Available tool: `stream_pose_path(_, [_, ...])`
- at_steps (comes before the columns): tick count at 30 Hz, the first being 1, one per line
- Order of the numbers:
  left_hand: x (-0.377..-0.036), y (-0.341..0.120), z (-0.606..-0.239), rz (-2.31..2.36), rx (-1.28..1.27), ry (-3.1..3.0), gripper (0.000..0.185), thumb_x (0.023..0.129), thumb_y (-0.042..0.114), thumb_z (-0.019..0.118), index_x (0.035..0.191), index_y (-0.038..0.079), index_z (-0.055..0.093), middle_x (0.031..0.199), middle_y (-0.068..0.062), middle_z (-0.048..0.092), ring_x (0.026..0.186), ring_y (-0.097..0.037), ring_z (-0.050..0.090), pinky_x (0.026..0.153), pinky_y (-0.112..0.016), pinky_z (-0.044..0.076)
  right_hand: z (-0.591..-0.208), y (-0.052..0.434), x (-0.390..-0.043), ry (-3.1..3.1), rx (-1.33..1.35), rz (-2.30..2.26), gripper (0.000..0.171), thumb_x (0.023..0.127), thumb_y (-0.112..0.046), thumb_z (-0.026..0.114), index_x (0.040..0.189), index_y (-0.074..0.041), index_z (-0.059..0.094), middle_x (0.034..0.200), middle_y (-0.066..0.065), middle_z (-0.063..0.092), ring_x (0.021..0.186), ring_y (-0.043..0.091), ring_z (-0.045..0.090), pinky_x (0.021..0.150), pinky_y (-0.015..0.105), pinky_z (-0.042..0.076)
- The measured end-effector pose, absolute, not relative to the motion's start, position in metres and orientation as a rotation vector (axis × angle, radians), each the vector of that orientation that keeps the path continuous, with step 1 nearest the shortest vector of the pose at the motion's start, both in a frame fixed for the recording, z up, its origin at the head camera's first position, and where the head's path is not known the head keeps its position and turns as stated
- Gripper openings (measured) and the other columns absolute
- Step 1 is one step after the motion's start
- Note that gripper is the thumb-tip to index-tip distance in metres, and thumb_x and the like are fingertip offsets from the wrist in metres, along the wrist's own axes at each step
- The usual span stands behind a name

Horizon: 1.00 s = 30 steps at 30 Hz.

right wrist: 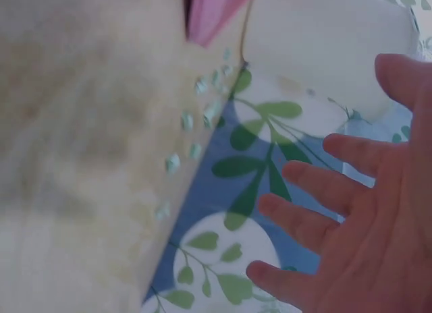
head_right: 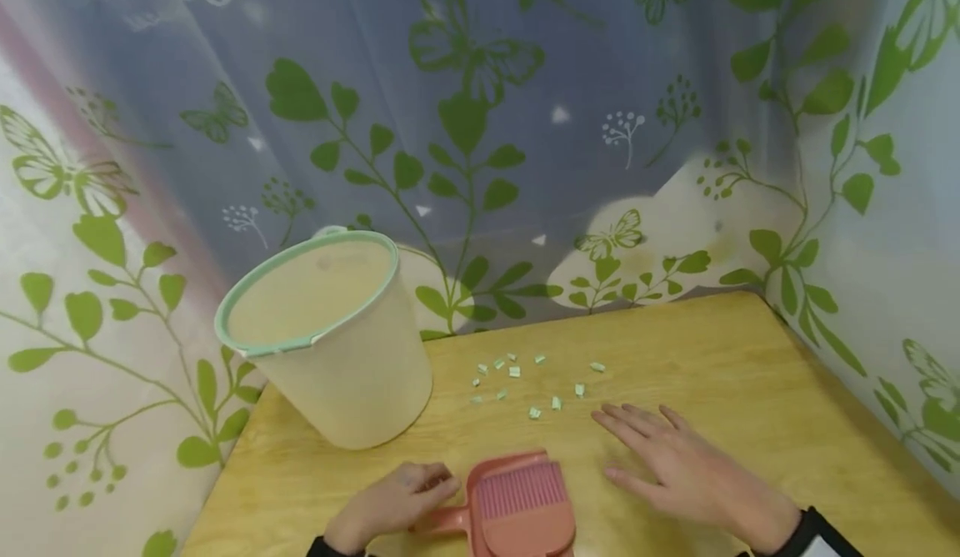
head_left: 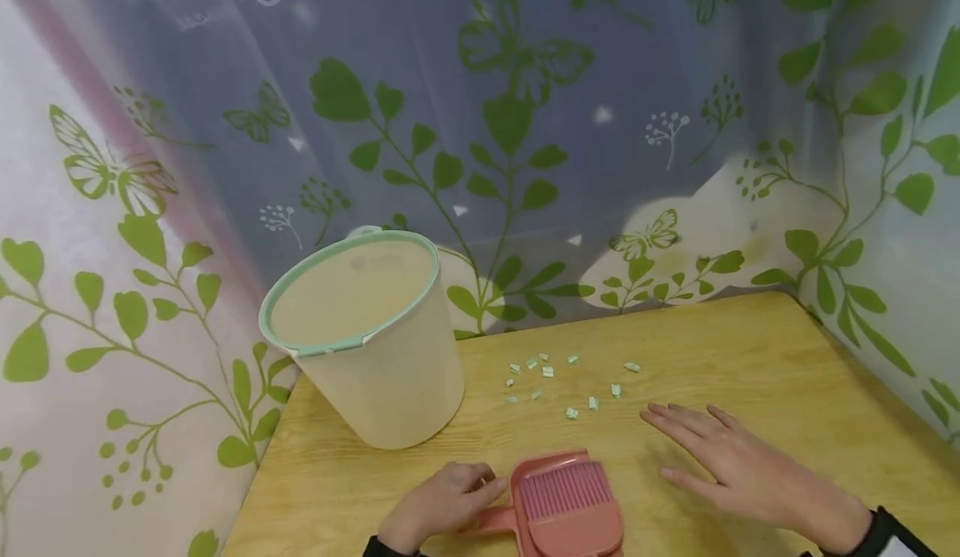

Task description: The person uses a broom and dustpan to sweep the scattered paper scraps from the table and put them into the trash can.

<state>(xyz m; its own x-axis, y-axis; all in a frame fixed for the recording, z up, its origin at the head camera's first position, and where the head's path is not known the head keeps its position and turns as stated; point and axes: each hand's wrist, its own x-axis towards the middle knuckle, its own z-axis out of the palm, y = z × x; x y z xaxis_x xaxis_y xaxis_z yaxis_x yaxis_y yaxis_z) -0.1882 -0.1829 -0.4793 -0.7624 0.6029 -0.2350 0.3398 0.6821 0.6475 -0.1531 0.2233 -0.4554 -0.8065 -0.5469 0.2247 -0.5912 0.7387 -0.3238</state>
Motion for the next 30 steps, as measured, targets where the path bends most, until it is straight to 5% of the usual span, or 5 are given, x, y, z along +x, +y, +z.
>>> stream_pose_path(7, [-0.187, -0.172, -0.498, 0.942, 0.721, 2.380, 0.043, 0.109, 0.044, 0.044, 0.090, 0.014, 0.068, 0.064, 0.010, 0.050, 0.055, -0.002, 0.045, 0.056, -0.020, 0.038, -0.483, 0.201, -0.140, -2.581, 1.289, 0.289, 0.067, 0.100, -0.042, 0.065, 0.158, -0.022, 0.038, 0.152, 0.009, 0.051, 0.135, 0.027, 0.052, 0.103, 0.041, 0.047])
stream_pose_path(11, [-0.192, -0.166, -0.499, 1.042, 0.667, 2.228, 0.036, 0.110, 0.034, 0.045, 0.095, 0.013, 0.069, 0.061, 0.003, 0.058, 0.048, -0.008, 0.050, 0.051, -0.021, 0.041, -0.502, 0.177, -0.134, -2.444, 1.417, 0.202, 0.075, 0.096, -0.061, 0.059, 0.159, -0.027, 0.035, 0.158, 0.011, 0.043, 0.156, 0.024, 0.020, 0.123, 0.028, 0.011])
stream_pose_path(18, [-0.191, -0.161, -0.503, 0.912, 0.671, 2.399, 0.027, 0.107, 0.029, 0.054, 0.088, 0.015, 0.068, 0.066, 0.010, 0.048, 0.056, -0.004, 0.044, 0.057, -0.020, 0.036, -0.528, 0.150, -0.131, -2.361, 1.525, 0.058, 0.062, 0.099, -0.067, 0.047, 0.153, -0.035, 0.044, 0.150, 0.009, 0.053, 0.134, 0.029, 0.053, 0.091, 0.046, 0.053])
stream_pose_path(23, [-0.188, -0.160, -0.504, 0.852, 0.663, 2.489, 0.021, 0.105, 0.026, 0.058, 0.092, 0.016, 0.071, 0.069, 0.012, 0.051, 0.060, -0.002, 0.046, 0.060, -0.021, 0.040, -0.525, 0.147, -0.134, -2.383, 1.563, 0.084, 0.041, 0.102, -0.061, 0.048, 0.134, -0.035, 0.052, 0.140, 0.004, 0.058, 0.124, 0.024, 0.059, 0.086, 0.045, 0.053])
stream_pose_path(30, [-0.189, -0.159, -0.507, 0.770, 0.689, 2.550, 0.027, 0.106, 0.024, 0.057, 0.080, 0.018, 0.064, 0.067, 0.012, 0.047, 0.059, -0.001, 0.045, 0.059, -0.020, 0.038, -0.488, 0.176, -0.164, -2.382, 1.574, 0.694, 0.052, 0.092, 0.003, 0.064, 0.140, -0.014, 0.054, 0.119, -0.002, 0.069, 0.072, -0.008, 0.048, 0.067, 0.015, 0.046])
